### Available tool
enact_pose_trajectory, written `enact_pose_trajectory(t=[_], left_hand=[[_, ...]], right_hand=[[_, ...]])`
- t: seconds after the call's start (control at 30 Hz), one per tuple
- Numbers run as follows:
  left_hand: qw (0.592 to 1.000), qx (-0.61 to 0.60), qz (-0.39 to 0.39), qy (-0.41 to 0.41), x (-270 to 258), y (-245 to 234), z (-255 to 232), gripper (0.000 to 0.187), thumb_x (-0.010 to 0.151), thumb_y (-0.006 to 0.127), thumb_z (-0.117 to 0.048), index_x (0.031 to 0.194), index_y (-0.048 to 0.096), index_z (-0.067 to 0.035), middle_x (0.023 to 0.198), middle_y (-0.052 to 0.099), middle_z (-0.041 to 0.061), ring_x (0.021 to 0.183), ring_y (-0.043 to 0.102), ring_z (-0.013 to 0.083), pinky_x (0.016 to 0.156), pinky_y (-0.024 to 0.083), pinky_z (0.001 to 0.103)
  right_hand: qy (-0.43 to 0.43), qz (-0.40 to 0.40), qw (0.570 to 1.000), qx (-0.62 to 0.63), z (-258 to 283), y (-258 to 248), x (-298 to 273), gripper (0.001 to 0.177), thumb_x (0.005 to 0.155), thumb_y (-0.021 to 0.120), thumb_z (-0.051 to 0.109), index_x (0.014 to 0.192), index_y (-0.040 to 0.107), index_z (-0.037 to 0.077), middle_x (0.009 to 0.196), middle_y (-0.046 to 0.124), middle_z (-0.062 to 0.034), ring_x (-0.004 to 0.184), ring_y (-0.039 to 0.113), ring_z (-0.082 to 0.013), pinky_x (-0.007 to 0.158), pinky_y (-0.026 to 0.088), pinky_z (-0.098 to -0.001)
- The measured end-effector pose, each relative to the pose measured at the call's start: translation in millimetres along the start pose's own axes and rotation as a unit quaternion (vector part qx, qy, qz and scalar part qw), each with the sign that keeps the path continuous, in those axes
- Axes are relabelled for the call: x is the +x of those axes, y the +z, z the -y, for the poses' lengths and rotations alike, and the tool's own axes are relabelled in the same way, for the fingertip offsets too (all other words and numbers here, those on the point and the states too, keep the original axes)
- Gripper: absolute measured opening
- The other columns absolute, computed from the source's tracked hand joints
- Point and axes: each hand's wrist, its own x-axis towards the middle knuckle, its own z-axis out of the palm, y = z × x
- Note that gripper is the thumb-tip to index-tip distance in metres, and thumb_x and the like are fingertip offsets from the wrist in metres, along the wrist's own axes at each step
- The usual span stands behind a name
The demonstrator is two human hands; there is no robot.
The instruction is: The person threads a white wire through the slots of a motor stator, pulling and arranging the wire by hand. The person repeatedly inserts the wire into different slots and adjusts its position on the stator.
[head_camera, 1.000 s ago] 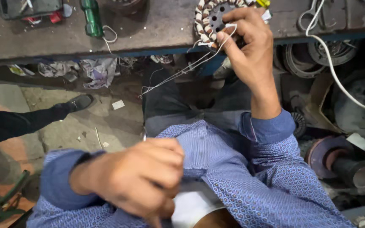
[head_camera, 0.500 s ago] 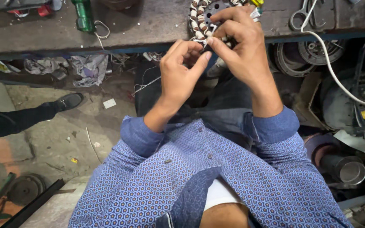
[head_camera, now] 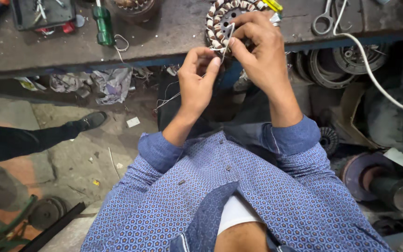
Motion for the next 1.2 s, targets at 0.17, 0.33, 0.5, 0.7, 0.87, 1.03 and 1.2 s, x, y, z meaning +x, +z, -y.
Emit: enact_pose_trajectory(t=[0.17,0.33,0.5,0.7,0.87,1.03,1.2], left_hand=[[0.995,-0.062,0.026,-0.072,0.5,-8.7,14.2,0.019,0.105,0.065,-0.018,0.11,0.063,0.0,0.099,0.072,0.007,0.082,0.073,0.013,0.074,0.057,0.025],[0.986,-0.061,0.042,-0.151,4.3,-4.1,7.9,0.027,0.104,0.063,-0.027,0.098,0.068,-0.001,0.082,0.073,0.005,0.066,0.07,0.01,0.06,0.054,0.022],[0.99,-0.018,0.043,-0.131,14.1,0.0,4.7,0.026,0.101,0.068,-0.024,0.089,0.069,-0.001,0.074,0.073,0.005,0.061,0.068,0.0096,0.056,0.053,0.023],[0.995,-0.011,0.031,-0.097,10.8,2.2,10.0,0.018,0.1,0.069,-0.015,0.089,0.069,-0.001,0.074,0.071,0.003,0.062,0.063,0.0065,0.058,0.051,0.022],[0.995,0.055,0.022,-0.076,-1.4,-3.3,8.2,0.015,0.098,0.069,-0.01,0.086,0.067,-0.001,0.072,0.069,0.002,0.063,0.064,0.0058,0.06,0.051,0.022],[0.992,0.025,0.077,-0.094,-38.3,-34.5,16.2,0.016,0.099,0.069,-0.011,0.087,0.066,0.0,0.076,0.069,0.003,0.067,0.063,0.0073,0.064,0.053,0.023],[0.981,0.036,0.108,-0.158,-95.1,-76.1,57.5,0.016,0.097,0.07,-0.012,0.086,0.066,-0.001,0.074,0.069,0.003,0.065,0.064,0.0075,0.062,0.052,0.023]], right_hand=[[-0.051,0.007,0.999,0.006,-4.9,-1.7,0.2,0.01,0.098,0.075,0.007,0.099,0.07,-0.002,0.121,0.071,-0.0094,0.093,0.07,-0.0216,0.078,0.053,-0.0328],[-0.057,0.009,0.998,-0.004,-6.1,-2.1,-1.5,0.009,0.097,0.076,0.007,0.098,0.072,-0.001,0.12,0.071,-0.0095,0.086,0.07,-0.0212,0.075,0.053,-0.0332],[-0.066,0.0,0.998,-0.003,-4.9,-2.9,-0.8,0.01,0.095,0.077,0.007,0.098,0.072,0.0,0.12,0.071,-0.01,0.094,0.07,-0.0238,0.081,0.054,-0.0355],[-0.066,-0.02,0.998,0.012,-8.5,-0.8,-6.0,0.01,0.097,0.077,0.006,0.107,0.075,0.002,0.122,0.071,-0.0098,0.112,0.069,-0.026,0.094,0.054,-0.0373],[-0.074,-0.037,0.995,0.06,-13.7,-3.0,-7.5,0.01,0.098,0.08,0.006,0.101,0.072,0.0,0.124,0.071,-0.0114,0.116,0.066,-0.026,0.1,0.052,-0.0374],[-0.076,-0.04,0.992,0.088,-19.1,-5.3,-10.1,0.012,0.1,0.08,0.009,0.102,0.073,-0.001,0.124,0.072,-0.0116,0.116,0.065,-0.0261,0.102,0.05,-0.0371],[-0.11,-0.126,0.986,0.016,-24.9,14.2,-29.0,0.016,0.101,0.078,0.003,0.113,0.068,0.002,0.134,0.065,-0.0117,0.126,0.06,-0.0286,0.103,0.051,-0.0362]])
